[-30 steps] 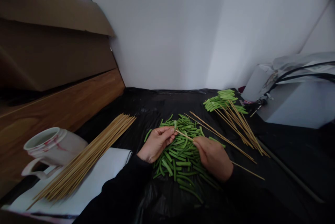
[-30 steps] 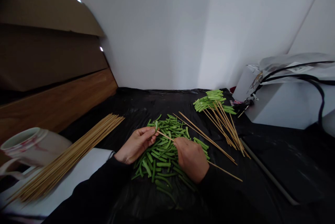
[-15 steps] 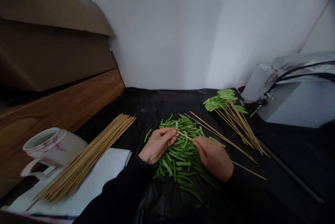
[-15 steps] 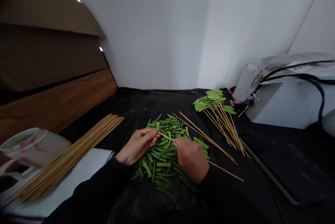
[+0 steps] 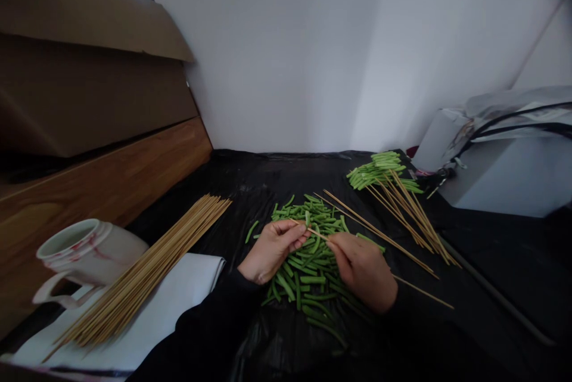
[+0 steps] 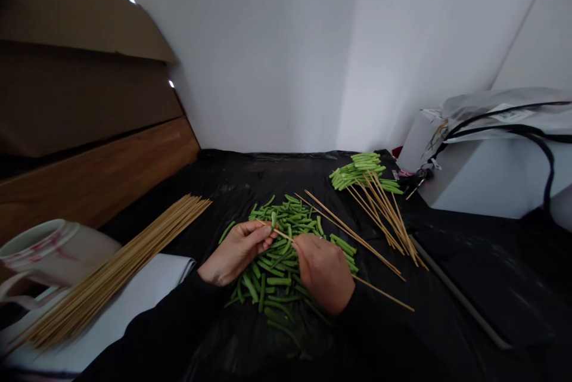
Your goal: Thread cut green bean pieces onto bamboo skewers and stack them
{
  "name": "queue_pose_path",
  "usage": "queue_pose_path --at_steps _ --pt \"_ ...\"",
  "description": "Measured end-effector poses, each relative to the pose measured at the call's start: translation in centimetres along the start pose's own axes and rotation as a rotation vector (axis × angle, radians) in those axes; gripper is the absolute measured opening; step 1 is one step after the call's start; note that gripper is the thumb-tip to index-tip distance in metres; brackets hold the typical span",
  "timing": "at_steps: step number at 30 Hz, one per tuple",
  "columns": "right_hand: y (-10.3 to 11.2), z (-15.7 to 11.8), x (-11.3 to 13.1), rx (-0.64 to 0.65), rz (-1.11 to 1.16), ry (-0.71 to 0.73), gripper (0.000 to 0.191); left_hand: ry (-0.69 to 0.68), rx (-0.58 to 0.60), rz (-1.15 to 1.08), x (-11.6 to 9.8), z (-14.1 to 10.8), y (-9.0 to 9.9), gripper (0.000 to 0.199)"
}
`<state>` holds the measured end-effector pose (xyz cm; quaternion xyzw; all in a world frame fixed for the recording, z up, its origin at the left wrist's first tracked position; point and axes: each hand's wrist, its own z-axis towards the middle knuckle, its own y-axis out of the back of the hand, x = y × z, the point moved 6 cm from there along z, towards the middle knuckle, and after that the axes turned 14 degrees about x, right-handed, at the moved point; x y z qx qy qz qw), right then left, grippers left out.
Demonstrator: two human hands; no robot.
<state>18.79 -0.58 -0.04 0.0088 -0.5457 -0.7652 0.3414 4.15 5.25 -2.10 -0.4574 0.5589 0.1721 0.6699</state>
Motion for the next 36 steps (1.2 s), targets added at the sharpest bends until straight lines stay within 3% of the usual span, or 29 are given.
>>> queue_pose_path --at_steps 5,13,21,24,27,30,36 --pt "-0.6 0.2 -0.1 0.131 0.049 -0.029 0.027 0.034 -0.007 0.013 0.3 -0.2 -0.3 0.019" --pt "-0.1 0.0 0.4 -0.033 -0.041 0.033 0.024 0.051 -0.005 0.024 0.8 -0.1 -0.7 0.021" --pt "-0.7 0.2 0.3 0.084 0.026 -0.047 0.026 0.071 0.0 0.105 1.5 0.1 -0.6 0.023" --pt "-0.4 0.4 0.2 0.079 -0.044 -0.05 0.028 0.056 0.004 0.151 1.3 0.3 -0.7 0.023" --pt "0.9 0.5 -0.4 -0.012 -0.144 -0.074 0.029 -0.02 -0.014 0.306 0.5 0.4 -0.7 0.023" --pt "2.3 0.4 -1.6 -0.112 -0.168 -0.13 0.026 -0.117 -0.051 0.596 -0.5 0.1 -0.6 0.018" --pt "2.4 0.4 -2.8 -0.086 -0.229 -0.165 0.025 -0.221 -0.003 1.21 -0.9 -0.5 -1.8 0.014"
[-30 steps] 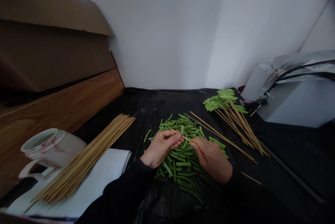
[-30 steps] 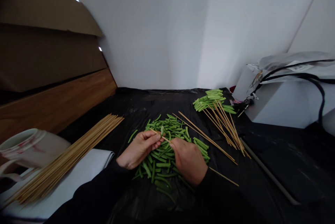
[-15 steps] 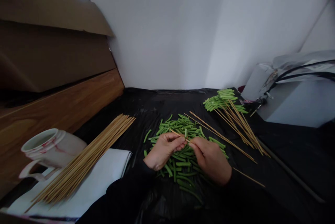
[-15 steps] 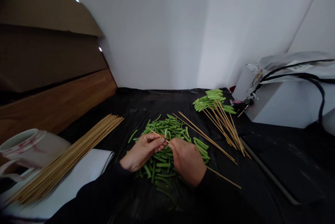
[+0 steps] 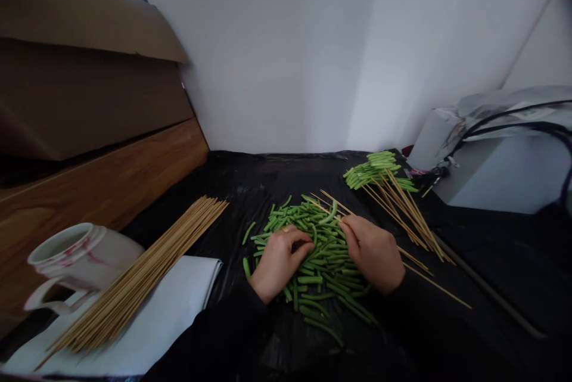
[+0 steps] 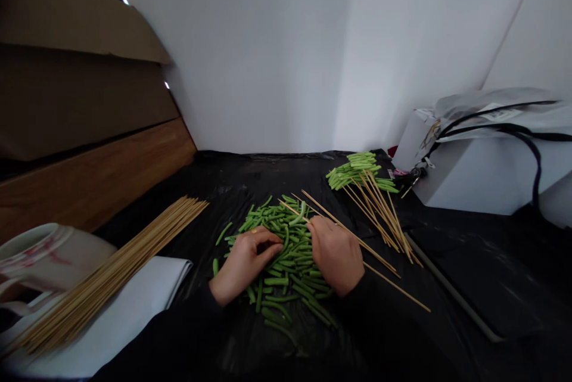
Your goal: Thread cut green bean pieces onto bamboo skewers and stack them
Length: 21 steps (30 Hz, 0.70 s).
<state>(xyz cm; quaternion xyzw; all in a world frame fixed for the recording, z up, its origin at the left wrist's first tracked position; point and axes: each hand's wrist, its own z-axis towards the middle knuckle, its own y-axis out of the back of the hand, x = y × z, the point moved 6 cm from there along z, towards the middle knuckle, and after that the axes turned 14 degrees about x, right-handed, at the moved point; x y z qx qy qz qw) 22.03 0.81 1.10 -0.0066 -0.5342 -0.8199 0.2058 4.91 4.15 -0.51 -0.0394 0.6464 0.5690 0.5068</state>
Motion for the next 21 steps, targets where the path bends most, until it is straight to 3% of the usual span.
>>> queue_pose_path --at_steps 4,14,18,21 --pt "-0.2 0.0 0.2 0.006 -0.015 -0.009 0.025 0.048 -0.005 0.134 0.2 0.1 -0.4 0.013" --pt "-0.4 -0.2 0.7 0.014 0.023 0.02 0.026 0.066 0.068 0.142 0.0 0.0 -0.9 0.011" --pt "0.1 -0.3 0.7 -0.026 0.07 0.012 0.026 0.068 -0.014 -0.052 0.6 0.0 0.0 0.005" --pt "0.6 -0.4 0.9 -0.077 0.11 0.05 0.024 0.126 -0.105 -0.41 1.9 0.1 1.1 0.016"
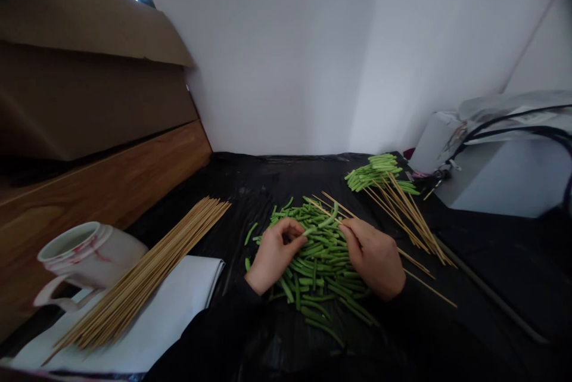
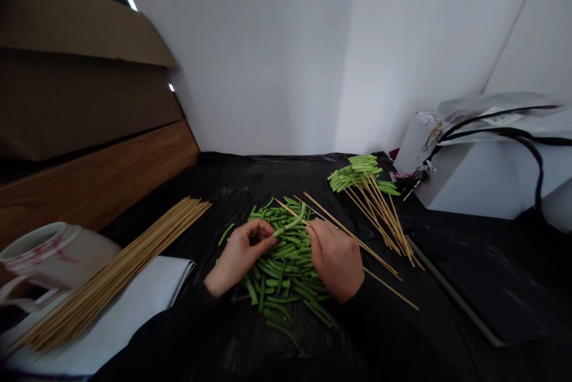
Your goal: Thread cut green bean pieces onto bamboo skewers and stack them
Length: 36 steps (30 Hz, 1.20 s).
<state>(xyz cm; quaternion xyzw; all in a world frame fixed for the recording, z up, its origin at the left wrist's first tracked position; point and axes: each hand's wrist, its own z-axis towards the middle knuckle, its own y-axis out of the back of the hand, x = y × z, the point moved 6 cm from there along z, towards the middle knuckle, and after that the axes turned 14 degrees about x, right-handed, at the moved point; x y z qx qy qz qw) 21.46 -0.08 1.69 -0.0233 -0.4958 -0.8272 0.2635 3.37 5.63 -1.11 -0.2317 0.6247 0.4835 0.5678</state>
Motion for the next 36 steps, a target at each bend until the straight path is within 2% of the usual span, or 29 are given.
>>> queue_pose_path --at_steps 3,6,10,17,28,36 --pt "0.2 -0.2 0.5 -0.019 0.006 0.042 0.022 0.089 -0.02 -0.388 1.0 0.2 0.7 0.036" --pt "-0.2 -0.3 1.0 0.024 -0.001 0.083 0.024 0.19 -0.068 -0.626 1.6 -0.1 1.1 0.034" --pt "-0.9 -0.4 1.3 0.093 0.002 0.098 0.026 0.196 -0.054 -0.828 1.6 -0.1 0.9 0.027" --pt "-1.5 -0.4 1.7 0.155 0.016 0.094 0.026 0.205 -0.015 -0.857 1.5 -0.2 0.9 0.015" --pt "-1.7 -0.4 1.7 0.175 -0.028 0.102 0.025 0.209 -0.066 -0.908 1.7 -0.2 1.0 0.019" --pt "-1.7 -0.4 1.8 0.193 -0.017 0.095 0.026 0.189 -0.108 -0.907 1.5 -0.3 1.1 0.015"
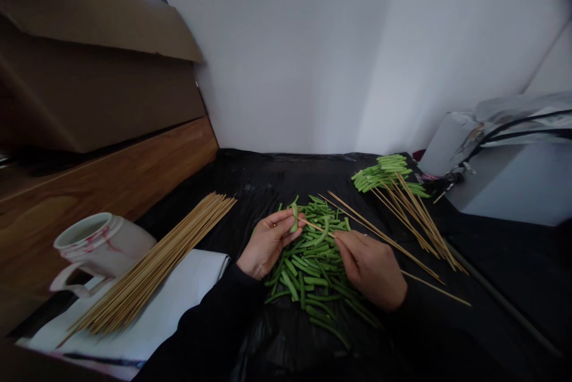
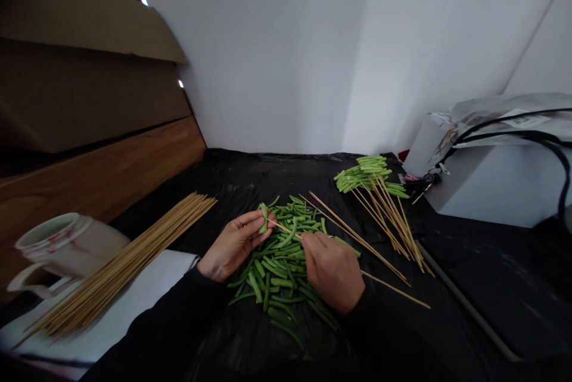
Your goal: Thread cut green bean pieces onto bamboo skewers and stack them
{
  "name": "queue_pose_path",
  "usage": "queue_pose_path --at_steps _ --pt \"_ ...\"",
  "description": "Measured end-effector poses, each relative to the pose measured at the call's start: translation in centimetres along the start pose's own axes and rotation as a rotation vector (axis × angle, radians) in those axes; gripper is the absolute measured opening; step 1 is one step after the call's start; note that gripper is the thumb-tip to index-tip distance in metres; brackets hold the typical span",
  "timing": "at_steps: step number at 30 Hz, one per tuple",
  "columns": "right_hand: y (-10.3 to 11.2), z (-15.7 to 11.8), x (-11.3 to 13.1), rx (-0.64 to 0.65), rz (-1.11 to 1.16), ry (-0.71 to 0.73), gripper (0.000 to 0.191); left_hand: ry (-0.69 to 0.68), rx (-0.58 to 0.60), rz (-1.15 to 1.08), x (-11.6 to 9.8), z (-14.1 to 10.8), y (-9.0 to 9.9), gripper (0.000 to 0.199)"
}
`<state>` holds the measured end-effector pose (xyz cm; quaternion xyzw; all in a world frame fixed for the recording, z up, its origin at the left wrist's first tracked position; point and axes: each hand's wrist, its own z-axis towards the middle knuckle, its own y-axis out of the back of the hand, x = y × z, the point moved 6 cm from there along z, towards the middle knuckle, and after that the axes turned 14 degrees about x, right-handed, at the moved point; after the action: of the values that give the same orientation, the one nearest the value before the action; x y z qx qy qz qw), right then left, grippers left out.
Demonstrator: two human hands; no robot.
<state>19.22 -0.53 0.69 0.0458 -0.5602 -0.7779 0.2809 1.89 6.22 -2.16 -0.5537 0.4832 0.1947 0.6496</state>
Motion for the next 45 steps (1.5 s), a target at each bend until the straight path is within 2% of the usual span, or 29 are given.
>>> queue_pose_path --at_steps 14,21,31,37,45 --pt "-0.28 -0.08 -0.19 0.021 -0.036 -0.022 0.025 -0.005 0.027 0.024 0.04 -0.03 -0.1 0.019" --pt "-0.11 -0.15 -0.2 0.015 -0.027 -0.028 0.024 -0.014 -0.023 0.033 0.03 0.16 0.55 0.024" --pt "-0.09 -0.46 -0.19 -0.027 -0.046 0.011 0.024 0.018 0.008 0.035 0.23 0.28 0.51 0.022" --pt "-0.77 -0.47 -0.31 0.017 -0.03 0.001 0.025 0.041 0.05 0.025 0.28 0.28 0.39 0.025" --pt "-0.62 -0.55 -0.29 -0.013 0.025 0.024 0.024 0.084 0.076 -0.003 0.61 0.3 0.45 0.022"
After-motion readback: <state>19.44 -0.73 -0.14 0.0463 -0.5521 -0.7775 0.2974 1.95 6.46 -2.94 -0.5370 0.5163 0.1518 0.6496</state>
